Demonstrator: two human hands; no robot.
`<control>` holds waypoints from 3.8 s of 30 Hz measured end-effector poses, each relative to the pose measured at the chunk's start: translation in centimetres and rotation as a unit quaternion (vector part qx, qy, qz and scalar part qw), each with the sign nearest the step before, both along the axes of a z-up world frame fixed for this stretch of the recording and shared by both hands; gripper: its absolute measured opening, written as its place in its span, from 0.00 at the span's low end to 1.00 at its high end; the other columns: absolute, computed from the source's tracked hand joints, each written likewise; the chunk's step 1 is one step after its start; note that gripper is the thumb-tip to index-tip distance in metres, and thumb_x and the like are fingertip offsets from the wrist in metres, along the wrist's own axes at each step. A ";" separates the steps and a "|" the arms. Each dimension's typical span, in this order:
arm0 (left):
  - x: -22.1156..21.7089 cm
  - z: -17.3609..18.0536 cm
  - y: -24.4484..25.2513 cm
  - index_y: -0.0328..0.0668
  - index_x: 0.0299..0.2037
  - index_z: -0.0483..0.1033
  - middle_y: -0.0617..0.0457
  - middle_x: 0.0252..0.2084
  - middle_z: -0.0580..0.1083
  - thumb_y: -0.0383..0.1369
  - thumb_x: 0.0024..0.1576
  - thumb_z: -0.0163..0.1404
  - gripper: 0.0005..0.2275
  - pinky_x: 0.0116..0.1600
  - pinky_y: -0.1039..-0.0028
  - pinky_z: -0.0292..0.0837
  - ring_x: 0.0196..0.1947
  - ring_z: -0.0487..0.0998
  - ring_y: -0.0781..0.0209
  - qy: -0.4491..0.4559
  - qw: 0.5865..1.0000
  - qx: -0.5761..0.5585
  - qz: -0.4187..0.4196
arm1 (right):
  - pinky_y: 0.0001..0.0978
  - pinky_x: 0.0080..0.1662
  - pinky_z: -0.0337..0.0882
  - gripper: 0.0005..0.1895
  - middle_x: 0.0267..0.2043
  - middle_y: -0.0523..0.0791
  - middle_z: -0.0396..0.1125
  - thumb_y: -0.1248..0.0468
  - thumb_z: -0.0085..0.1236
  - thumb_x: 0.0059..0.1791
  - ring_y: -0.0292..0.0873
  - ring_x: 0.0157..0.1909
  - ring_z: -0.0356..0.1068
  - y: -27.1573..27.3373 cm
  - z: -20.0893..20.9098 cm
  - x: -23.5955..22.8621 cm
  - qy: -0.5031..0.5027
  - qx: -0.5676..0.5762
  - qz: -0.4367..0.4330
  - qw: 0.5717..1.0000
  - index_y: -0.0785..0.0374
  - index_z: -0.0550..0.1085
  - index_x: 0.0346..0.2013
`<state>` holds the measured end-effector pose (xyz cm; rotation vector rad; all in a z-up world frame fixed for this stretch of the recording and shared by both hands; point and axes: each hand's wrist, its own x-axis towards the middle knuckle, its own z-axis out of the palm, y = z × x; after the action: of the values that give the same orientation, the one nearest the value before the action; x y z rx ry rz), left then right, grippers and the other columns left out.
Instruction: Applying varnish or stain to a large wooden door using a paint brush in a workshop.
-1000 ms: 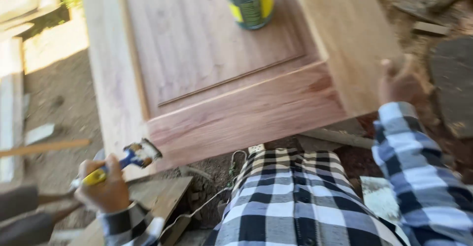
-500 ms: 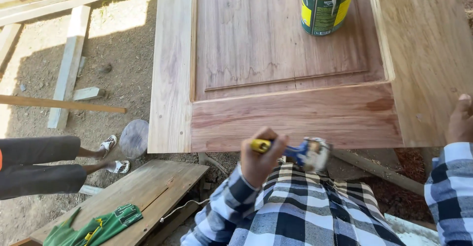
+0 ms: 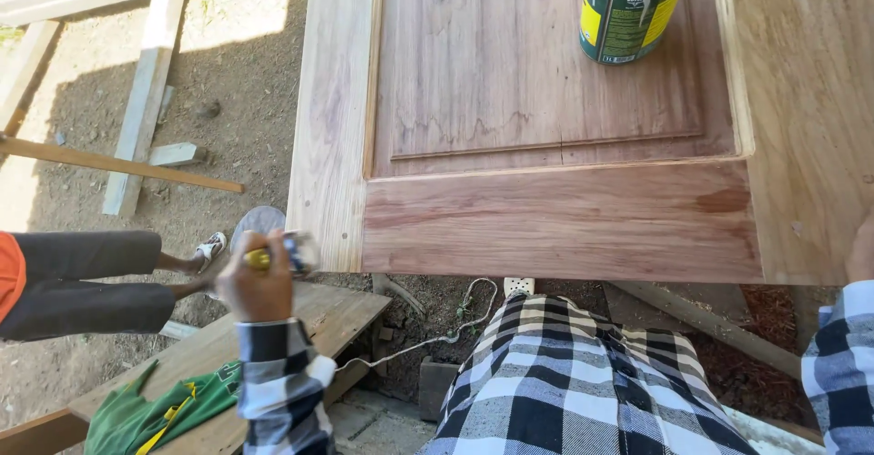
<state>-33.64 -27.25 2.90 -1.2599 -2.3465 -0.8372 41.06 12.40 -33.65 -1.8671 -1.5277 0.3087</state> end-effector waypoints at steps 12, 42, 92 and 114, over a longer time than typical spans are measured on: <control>13.8 -1.6 10.0 0.47 0.28 0.74 0.59 0.19 0.72 0.31 0.60 0.56 0.08 0.18 0.81 0.61 0.15 0.68 0.75 -0.511 0.830 0.121 -0.186 | 0.46 0.43 0.77 0.21 0.48 0.56 0.73 0.56 0.49 0.59 0.55 0.47 0.76 -3.6 11.4 -4.3 -0.120 0.046 -0.059 0.990 0.71 0.71 0.57; 35.1 0.1 28.6 0.40 0.31 0.69 0.54 0.21 0.69 0.29 0.64 0.55 0.10 0.22 0.77 0.64 0.19 0.69 0.69 -0.469 0.795 0.078 -0.377 | 0.60 0.61 0.61 0.32 0.57 0.53 0.72 0.38 0.50 0.58 0.57 0.56 0.72 -5.4 20.9 -8.7 -0.171 -0.099 -0.125 0.972 0.57 0.68 0.66; 33.1 -5.1 19.3 0.38 0.40 0.74 0.52 0.27 0.76 0.33 0.66 0.49 0.07 0.22 0.79 0.72 0.21 0.76 0.69 -0.677 0.639 -0.009 -0.365 | 0.65 0.60 0.58 0.30 0.58 0.54 0.70 0.42 0.52 0.58 0.59 0.59 0.69 -5.6 21.2 -8.8 -0.190 -0.089 -0.101 0.972 0.59 0.67 0.65; 3.5 1.4 7.3 0.38 0.37 0.76 0.50 0.25 0.74 0.32 0.65 0.57 0.07 0.19 0.81 0.63 0.17 0.71 0.70 -0.444 0.880 0.162 -0.049 | 0.63 0.60 0.59 0.29 0.60 0.58 0.69 0.44 0.55 0.59 0.62 0.59 0.68 -5.3 18.6 -7.6 -0.185 -0.059 -0.079 0.978 0.62 0.69 0.65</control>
<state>-30.18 -19.95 4.31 -0.9521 -2.5762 -2.0975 33.48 7.14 -15.08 -2.2187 -1.6136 -0.0272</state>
